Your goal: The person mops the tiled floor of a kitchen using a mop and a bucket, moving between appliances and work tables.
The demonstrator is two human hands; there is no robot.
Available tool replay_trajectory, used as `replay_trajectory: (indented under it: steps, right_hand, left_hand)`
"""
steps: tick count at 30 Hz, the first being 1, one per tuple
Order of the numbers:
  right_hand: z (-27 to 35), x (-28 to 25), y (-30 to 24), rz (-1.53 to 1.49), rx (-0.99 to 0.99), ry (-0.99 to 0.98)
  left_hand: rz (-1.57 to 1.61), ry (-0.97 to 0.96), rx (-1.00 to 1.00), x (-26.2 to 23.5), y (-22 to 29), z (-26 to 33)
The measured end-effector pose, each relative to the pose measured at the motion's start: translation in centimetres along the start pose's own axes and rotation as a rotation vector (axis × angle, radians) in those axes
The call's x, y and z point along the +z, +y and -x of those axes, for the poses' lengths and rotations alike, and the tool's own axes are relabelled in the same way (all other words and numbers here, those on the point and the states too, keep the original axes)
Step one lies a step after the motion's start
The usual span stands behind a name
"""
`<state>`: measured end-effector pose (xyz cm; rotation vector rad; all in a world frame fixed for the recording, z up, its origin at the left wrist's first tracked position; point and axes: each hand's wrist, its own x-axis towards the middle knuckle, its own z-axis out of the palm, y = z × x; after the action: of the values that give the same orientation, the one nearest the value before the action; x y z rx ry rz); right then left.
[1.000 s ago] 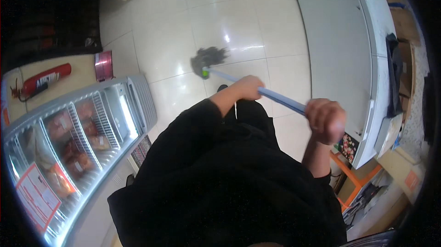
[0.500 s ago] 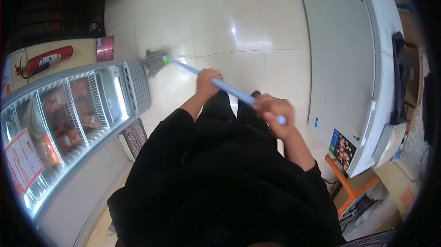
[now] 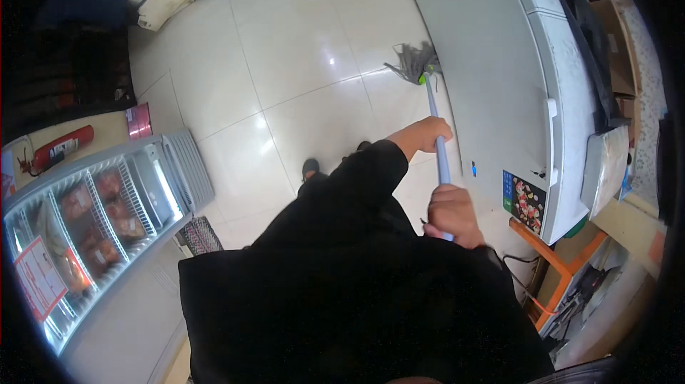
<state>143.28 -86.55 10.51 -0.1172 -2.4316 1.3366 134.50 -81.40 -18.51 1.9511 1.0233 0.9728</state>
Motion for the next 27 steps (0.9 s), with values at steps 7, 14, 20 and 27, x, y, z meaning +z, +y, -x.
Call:
replay_trajectory:
  steps: [7,14,20,27]
  right_hand:
    - [-1.4,-4.1,-2.3,-0.459,-0.125,0.149]
    - [-5.3,9.1,2.1,-0.69,0.07,0.15]
    - [-6.7,24.0,1.3,-0.696,0.22,-0.016]
    - [-9.0,17.5,-5.5,-0.604,-0.02,-0.023]
  left_hand:
    - [-0.04,0.149,-0.22,-5.8,7.0,3.7]
    - [-0.25,0.262,-0.765,-9.9,7.1,27.2]
    - [-0.547,0.422,-1.0,-11.5,9.5,45.6]
    - [-0.336,0.561,-0.686,-9.5,10.8,36.5]
